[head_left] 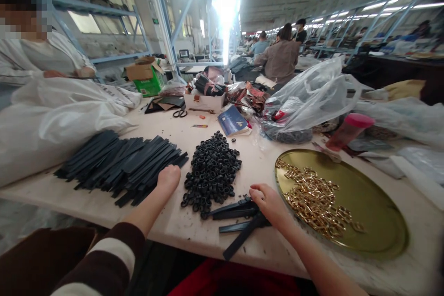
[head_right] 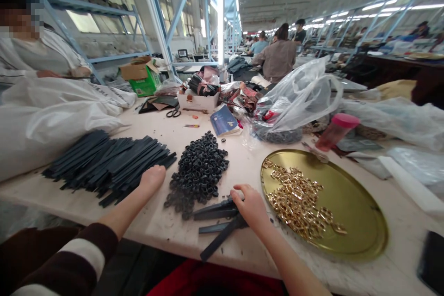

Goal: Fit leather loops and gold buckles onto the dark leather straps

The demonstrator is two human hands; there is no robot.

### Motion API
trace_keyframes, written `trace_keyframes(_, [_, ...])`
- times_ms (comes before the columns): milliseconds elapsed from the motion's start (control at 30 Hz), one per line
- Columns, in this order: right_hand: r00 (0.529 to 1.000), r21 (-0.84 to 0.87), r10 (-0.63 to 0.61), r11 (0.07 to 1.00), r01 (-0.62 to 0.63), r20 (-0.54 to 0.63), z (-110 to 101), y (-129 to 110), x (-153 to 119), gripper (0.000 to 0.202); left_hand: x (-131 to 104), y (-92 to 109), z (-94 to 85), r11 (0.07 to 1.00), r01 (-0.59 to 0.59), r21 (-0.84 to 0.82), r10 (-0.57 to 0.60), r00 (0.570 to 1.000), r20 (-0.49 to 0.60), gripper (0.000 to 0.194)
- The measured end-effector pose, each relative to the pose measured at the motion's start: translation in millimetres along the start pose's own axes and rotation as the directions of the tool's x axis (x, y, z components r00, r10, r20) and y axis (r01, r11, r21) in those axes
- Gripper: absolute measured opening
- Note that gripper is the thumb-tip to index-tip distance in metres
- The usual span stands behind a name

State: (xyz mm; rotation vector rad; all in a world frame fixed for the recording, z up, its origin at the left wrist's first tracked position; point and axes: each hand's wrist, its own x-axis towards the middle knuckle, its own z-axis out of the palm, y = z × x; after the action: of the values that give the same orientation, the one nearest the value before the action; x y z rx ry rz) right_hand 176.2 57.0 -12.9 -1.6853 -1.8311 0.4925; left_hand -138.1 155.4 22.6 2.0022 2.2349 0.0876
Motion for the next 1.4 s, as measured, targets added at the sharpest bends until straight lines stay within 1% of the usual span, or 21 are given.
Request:
trace_keyframes(100, [1.000,-0.045,0.001,0.999,0.000,0.005,-1,4,22,0.026,-4,5,-15.7,0.992,-0.023,-0.121,0.024,1.000,0.001,0.020])
trace_keyframes(200, [1.000,-0.095,0.001,0.995,0.000,0.007,5,8,51,0.025,-19,20,-30.8,0.950,-0.064,-0.306,0.073,0.997,0.018,0.018])
trace_keyframes(267, [1.000,-0.129,-0.008,0.992,0.008,0.006,12,9,73,0.029,-36,35,-35.1,0.889,-0.065,-0.454,0.118,0.989,0.090,0.021])
trace_keyframes(333, [1.000,-0.159,-0.025,0.987,0.028,0.019,20,9,93,0.034,-55,52,-34.4,0.811,-0.019,-0.584,0.156,0.970,0.186,0.025])
trace_keyframes(400, [0.997,-0.187,-0.047,0.981,0.056,0.055,27,9,110,0.038,-72,66,-30.8,0.726,0.049,-0.686,0.187,0.946,0.265,0.025])
trace_keyframes(433, [0.996,-0.202,-0.054,0.977,0.069,0.077,29,9,116,0.038,-79,72,-28.8,0.644,0.122,-0.755,0.200,0.926,0.320,0.024])
trace_keyframes(467, [0.994,-0.218,-0.059,0.973,0.079,0.097,30,10,119,0.037,-86,77,-27.0,0.508,0.242,-0.826,0.208,0.897,0.391,0.024])
trace_keyframes(500, [0.992,-0.235,-0.060,0.968,0.086,0.115,31,12,120,0.034,-91,81,-25.5,0.371,0.352,-0.859,0.224,0.864,0.451,0.025])
trace_keyframes(533, [0.990,-0.254,-0.058,0.963,0.090,0.130,30,14,119,0.030,-95,84,-24.5,0.237,0.450,-0.861,0.247,0.829,0.501,0.027])
trace_keyframes(567, [0.988,-0.272,-0.057,0.958,0.094,0.143,28,16,116,0.026,-99,86,-23.8,0.133,0.518,-0.845,0.271,0.801,0.533,0.028])
trace_keyframes(600, [0.986,-0.290,-0.055,0.952,0.099,0.156,25,19,111,0.023,-101,88,-23.3,0.076,0.553,-0.830,0.292,0.784,0.549,0.029])
trace_keyframes(633, [0.984,-0.305,-0.054,0.947,0.104,0.169,22,21,105,0.020,-104,90,-22.9,0.046,0.573,-0.819,0.312,0.770,0.556,0.029])
trace_keyframes(733, [0.980,-0.341,-0.042,0.934,0.108,0.197,10,26,87,0.015,-109,95,-21.5,0.022,0.608,-0.793,0.349,0.739,0.576,0.028])
trace_keyframes(833, [0.983,-0.357,-0.010,0.931,0.075,0.181,7,25,76,0.021,-115,102,-20.8,0.026,0.626,-0.779,0.369,0.718,0.590,0.026])
trace_keyframes(967, [0.991,-0.300,0.006,0.953,0.034,0.131,14,19,77,0.022,-125,111,-22.5,0.044,0.613,-0.789,0.363,0.726,0.584,0.025])
trace_keyframes(1067, [0.989,-0.211,0.020,0.977,0.011,0.144,19,18,80,0.015,-132,112,-22.5,0.064,0.605,-0.793,0.351,0.730,0.586,0.026])
trace_keyframes(1133, [0.990,-0.147,0.052,0.989,-0.032,0.134,18,21,79,0.009,-136,111,-20.0,0.086,0.596,-0.798,0.357,0.730,0.584,0.025])
trace_keyframes(1200, [0.990,-0.070,0.092,0.994,-0.085,0.110,14,25,74,0.005,-140,110,-15.3,0.133,0.564,-0.815,0.378,0.732,0.568,0.024])
trace_keyframes(1333, [0.980,0.143,0.182,0.971,-0.193,0.085,1,27,59,0.012,-145,111,-4.9,0.267,0.400,-0.877,0.399,0.782,0.479,0.019])
trace_keyframes(1400, [0.967,0.286,0.226,0.925,-0.252,0.120,-5,21,48,0.018,-145,113,-1.9,0.311,0.330,-0.891,0.417,0.795,0.440,0.029])
